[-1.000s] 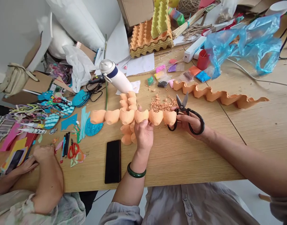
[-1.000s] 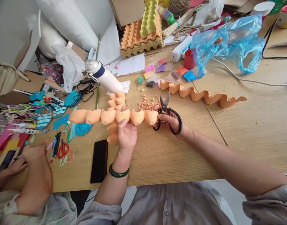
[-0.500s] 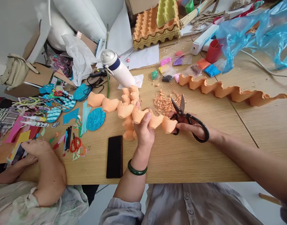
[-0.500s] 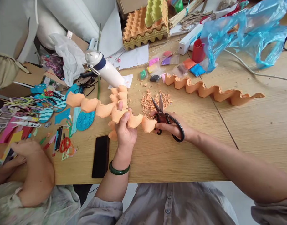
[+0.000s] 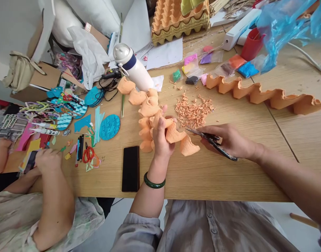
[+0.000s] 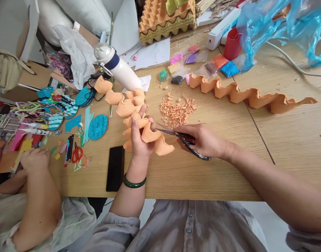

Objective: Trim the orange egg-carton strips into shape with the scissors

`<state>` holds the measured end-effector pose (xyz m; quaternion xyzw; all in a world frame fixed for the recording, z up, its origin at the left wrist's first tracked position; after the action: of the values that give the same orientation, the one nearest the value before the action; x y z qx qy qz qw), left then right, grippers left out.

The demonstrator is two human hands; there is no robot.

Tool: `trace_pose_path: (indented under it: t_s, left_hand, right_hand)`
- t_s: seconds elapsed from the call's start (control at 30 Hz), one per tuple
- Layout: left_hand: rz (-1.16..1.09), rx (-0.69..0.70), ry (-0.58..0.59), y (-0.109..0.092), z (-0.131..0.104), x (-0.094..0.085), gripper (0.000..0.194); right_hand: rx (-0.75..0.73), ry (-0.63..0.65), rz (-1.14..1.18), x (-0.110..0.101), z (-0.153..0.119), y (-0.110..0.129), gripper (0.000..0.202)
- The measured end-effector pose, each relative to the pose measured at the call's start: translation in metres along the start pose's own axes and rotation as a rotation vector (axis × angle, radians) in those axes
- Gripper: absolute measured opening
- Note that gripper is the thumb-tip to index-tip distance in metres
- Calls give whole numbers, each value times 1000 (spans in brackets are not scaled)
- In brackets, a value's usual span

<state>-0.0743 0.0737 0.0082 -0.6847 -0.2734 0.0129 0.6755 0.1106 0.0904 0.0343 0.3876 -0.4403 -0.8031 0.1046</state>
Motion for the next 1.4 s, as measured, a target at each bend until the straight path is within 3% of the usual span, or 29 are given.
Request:
trace_pose_path:
  t_s: [0.13,0.37,0.77,1.1,1.4]
  left_hand:
    - [-45,-24,95,-1,1,8,62]
    - [-95,-63,199,-1,2,14,53]
    - [-78,-139,260,4,0,19,63]
    - [-124,-137,296,2,-1,22,52]
    - [-86,-166,247,5,0,16,57]
  right_hand:
    - [-131,13,-213,5,-2,4,31]
    - [-213,21,-422,9,-7,5,37]
    - [-200,36,-351,14,-9,5,35]
    - [-141,76,-257,20,-11,0,36]
    - [-159,47,-329,17,-11,1,32]
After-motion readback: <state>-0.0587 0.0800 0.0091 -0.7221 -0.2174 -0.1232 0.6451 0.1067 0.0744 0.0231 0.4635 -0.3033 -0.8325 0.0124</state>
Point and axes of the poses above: each hand's wrist, its own z-axis towards the middle knuckle, its own x-axis out of the palm, y = z × x, the point moved 8 cm from there along z, towards the middle knuckle
